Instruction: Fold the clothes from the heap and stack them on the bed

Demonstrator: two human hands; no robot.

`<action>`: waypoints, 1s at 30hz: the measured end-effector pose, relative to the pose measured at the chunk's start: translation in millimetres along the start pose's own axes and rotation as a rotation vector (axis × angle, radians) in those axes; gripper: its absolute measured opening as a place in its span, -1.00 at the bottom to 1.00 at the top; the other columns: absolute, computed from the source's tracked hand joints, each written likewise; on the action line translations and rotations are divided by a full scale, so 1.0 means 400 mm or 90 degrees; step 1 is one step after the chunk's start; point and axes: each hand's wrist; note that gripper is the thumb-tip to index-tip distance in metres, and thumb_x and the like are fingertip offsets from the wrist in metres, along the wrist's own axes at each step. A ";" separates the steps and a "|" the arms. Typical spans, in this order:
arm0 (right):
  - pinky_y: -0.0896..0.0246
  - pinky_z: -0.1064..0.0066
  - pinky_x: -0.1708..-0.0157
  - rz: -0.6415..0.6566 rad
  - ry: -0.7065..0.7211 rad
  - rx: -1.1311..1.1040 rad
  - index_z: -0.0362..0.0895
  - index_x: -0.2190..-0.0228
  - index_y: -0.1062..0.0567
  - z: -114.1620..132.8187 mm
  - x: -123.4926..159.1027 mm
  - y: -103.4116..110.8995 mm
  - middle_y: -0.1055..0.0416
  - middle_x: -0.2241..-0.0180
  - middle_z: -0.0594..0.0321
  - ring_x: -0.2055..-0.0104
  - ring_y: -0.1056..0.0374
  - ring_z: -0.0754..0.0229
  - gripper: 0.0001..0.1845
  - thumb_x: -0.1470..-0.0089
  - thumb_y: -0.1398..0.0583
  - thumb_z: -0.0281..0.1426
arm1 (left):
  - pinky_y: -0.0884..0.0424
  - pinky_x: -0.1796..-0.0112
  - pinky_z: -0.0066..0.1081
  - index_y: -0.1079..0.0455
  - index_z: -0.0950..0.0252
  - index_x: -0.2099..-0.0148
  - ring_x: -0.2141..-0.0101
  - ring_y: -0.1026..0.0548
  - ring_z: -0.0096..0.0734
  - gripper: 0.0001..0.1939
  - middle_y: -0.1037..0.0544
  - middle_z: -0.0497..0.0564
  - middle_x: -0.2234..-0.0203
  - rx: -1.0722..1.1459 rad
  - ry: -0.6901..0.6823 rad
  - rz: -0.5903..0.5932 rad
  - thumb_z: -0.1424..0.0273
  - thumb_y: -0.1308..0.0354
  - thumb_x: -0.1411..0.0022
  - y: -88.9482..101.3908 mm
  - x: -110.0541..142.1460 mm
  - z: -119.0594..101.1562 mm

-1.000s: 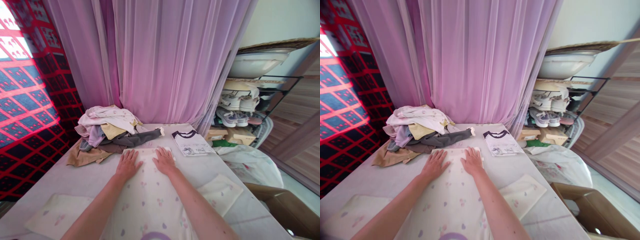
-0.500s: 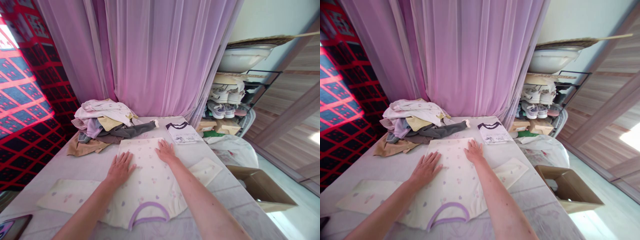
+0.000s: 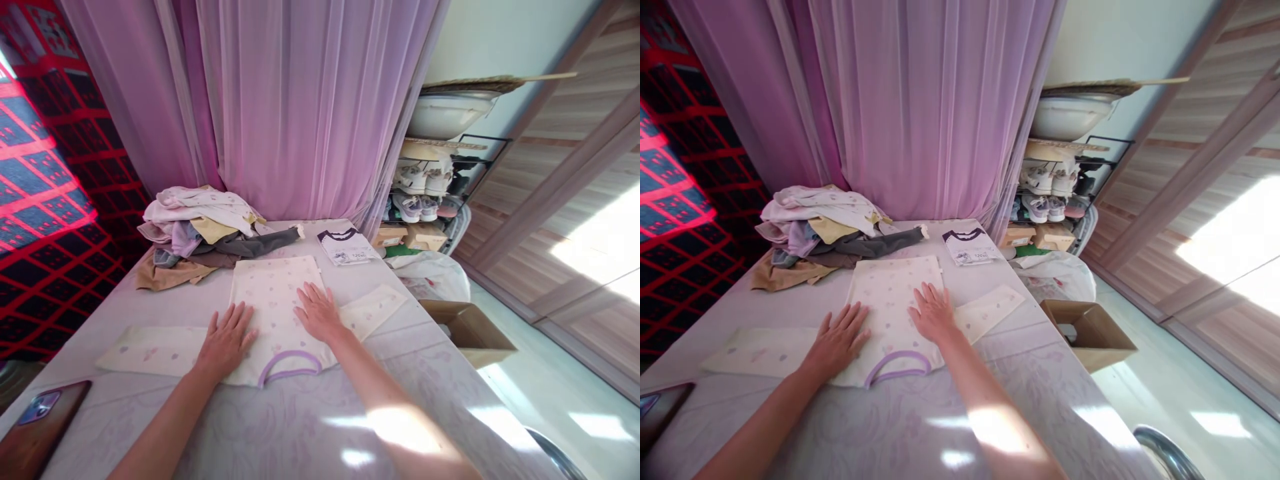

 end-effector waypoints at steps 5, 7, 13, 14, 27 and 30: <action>0.51 0.00 -0.30 0.009 -0.015 -0.005 -0.09 -0.30 -0.03 -0.005 0.056 -0.021 0.19 -0.37 0.16 -0.39 0.32 0.09 -0.34 -0.28 0.19 -0.08 | 0.07 -0.23 -0.01 -0.07 0.16 -0.35 -0.31 -0.03 -0.15 -0.40 -0.10 0.00 -0.32 0.005 -0.015 -0.002 0.09 0.26 -0.36 -0.014 0.067 0.018; 0.48 0.01 -0.30 -0.002 -0.019 -0.023 -0.10 -0.30 -0.02 -0.019 0.070 -0.020 0.21 -0.37 0.16 -0.39 0.31 0.11 -0.35 -0.29 0.19 -0.10 | 0.04 -0.23 -0.02 -0.07 0.18 -0.35 -0.30 -0.04 -0.15 -0.40 -0.10 0.01 -0.32 0.003 -0.011 0.001 0.10 0.26 -0.36 -0.013 0.075 0.020; 0.47 0.00 -0.30 -0.025 -0.075 -0.018 -0.12 -0.31 0.00 -0.102 0.123 -0.012 0.20 -0.37 0.15 -0.39 0.29 0.09 -0.36 -0.28 0.19 -0.15 | -0.01 -0.22 -0.01 -0.10 0.20 -0.34 -0.30 -0.06 -0.14 -0.41 -0.12 0.02 -0.30 -0.015 -0.018 0.001 0.10 0.24 -0.36 0.002 0.070 0.014; 0.46 -0.01 -0.30 -0.015 -0.078 -0.006 -0.13 -0.31 -0.02 -0.120 0.132 -0.014 0.19 -0.36 0.14 -0.39 0.29 0.08 -0.35 -0.28 0.18 -0.15 | -0.02 -0.22 -0.01 -0.11 0.20 -0.33 -0.29 -0.06 -0.13 -0.41 -0.12 0.01 -0.30 -0.015 -0.017 0.003 0.10 0.24 -0.36 0.003 0.070 0.014; 0.07 0.04 -0.17 -0.197 -0.451 0.061 -0.17 -0.25 -0.14 -0.390 0.133 0.020 -0.06 -0.28 -0.05 -0.30 0.04 -0.06 -0.40 -0.27 0.12 -0.19 | -0.08 -0.20 0.03 -0.13 0.20 -0.32 -0.28 -0.10 -0.11 -0.40 -0.16 0.02 -0.29 -0.020 -0.027 -0.013 0.08 0.19 -0.34 -0.002 0.073 0.018; -0.08 0.09 -0.06 -0.162 -0.466 0.032 -0.17 -0.22 -0.19 -0.450 0.112 0.069 -0.26 -0.15 -0.09 -0.16 -0.19 -0.07 -0.41 -0.27 0.13 -0.17 | -0.08 -0.20 0.05 -0.16 0.20 -0.31 -0.27 -0.13 -0.10 -0.42 -0.19 0.04 -0.28 -0.015 -0.020 -0.023 0.11 0.14 -0.32 0.003 0.071 0.020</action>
Point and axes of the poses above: each hand's wrist, its own x-axis away from the middle knuckle, its own y-axis out of the back of the hand, z = x × y
